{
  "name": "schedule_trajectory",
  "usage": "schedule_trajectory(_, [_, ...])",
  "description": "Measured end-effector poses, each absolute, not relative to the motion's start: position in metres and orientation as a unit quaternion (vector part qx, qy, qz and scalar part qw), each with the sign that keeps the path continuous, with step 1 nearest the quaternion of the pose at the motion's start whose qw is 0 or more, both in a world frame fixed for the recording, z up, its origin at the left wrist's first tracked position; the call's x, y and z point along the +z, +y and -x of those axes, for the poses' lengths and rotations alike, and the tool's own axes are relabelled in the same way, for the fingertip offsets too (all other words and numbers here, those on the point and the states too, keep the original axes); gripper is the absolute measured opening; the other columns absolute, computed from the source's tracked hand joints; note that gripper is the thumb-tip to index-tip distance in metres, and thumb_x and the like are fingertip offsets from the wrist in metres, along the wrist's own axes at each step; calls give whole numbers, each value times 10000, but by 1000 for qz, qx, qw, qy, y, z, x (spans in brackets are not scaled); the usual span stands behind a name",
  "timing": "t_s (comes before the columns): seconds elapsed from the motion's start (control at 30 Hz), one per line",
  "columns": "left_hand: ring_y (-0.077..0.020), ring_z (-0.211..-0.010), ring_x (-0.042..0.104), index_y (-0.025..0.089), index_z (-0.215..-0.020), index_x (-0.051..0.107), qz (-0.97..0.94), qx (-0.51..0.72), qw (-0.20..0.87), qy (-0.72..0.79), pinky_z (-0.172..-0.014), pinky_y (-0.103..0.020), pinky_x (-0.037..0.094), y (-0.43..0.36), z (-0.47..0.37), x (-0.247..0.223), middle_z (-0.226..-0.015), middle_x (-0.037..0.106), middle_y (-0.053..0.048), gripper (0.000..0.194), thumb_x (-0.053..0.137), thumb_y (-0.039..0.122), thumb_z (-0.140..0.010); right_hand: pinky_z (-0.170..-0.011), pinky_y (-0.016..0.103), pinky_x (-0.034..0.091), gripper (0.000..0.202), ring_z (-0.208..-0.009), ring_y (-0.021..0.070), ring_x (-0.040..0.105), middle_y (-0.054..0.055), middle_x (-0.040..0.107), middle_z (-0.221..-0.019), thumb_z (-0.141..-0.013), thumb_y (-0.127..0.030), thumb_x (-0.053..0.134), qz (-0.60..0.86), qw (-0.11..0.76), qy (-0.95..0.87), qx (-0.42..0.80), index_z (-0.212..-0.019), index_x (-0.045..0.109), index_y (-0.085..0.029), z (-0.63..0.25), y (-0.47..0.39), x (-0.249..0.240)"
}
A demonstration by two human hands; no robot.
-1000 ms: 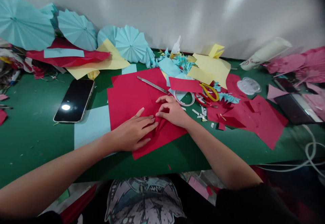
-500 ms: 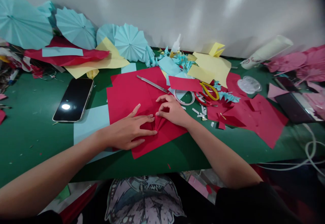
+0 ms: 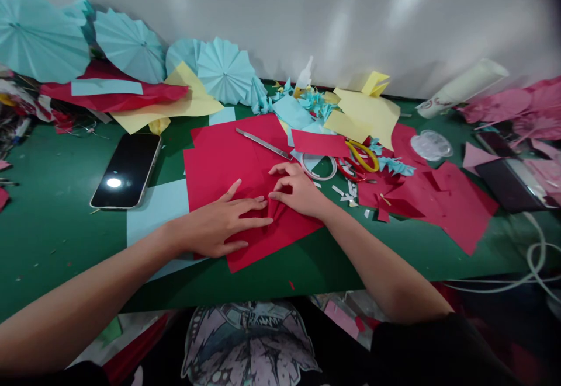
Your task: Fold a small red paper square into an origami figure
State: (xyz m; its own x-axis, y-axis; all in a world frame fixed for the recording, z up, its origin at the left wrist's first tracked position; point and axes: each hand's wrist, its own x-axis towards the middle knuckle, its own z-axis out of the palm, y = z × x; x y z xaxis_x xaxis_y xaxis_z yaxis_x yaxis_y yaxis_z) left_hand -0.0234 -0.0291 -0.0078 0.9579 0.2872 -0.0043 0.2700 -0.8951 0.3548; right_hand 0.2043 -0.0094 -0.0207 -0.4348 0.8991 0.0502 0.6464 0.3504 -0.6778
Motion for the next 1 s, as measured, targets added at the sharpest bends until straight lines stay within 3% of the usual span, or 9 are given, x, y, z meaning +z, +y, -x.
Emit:
schedule_trajectory(0.7, [-291, -1327, 263, 365, -1268, 465, -980, 13, 162, 111, -1047, -617, 4, -29, 24, -5, -1403, 345, -122, 423, 521, 269, -860, -953, 423, 383, 152, -1047, 221, 459, 74, 543, -1094, -727, -217, 673, 495, 220, -798, 266, -602, 604, -164, -202, -9, -24])
schedule_trajectory(0.9, [-274, -1350, 207, 401, -1335, 344, -981, -1, 160, 110, -1043, -620, 18, -30, 24, -4, -1418, 314, -119, 484, 477, 275, -887, -956, 430, 381, 150, -1056, 222, 457, 69, 540, -1092, -732, -225, 669, 490, 223, -801, 264, -614, 596, -170, -202, -10, -24])
schedule_trajectory(1.0, [-270, -1346, 218, 316, -1404, 225, -977, 4, 161, 136, -1049, -613, 22, -31, 23, -7, -1407, 326, -150, 577, 475, 313, -884, -947, 425, 388, 160, -1051, 221, 462, 71, 539, -1084, -725, -240, 677, 487, 227, -802, 259, -614, 585, -172, -202, -9, -25])
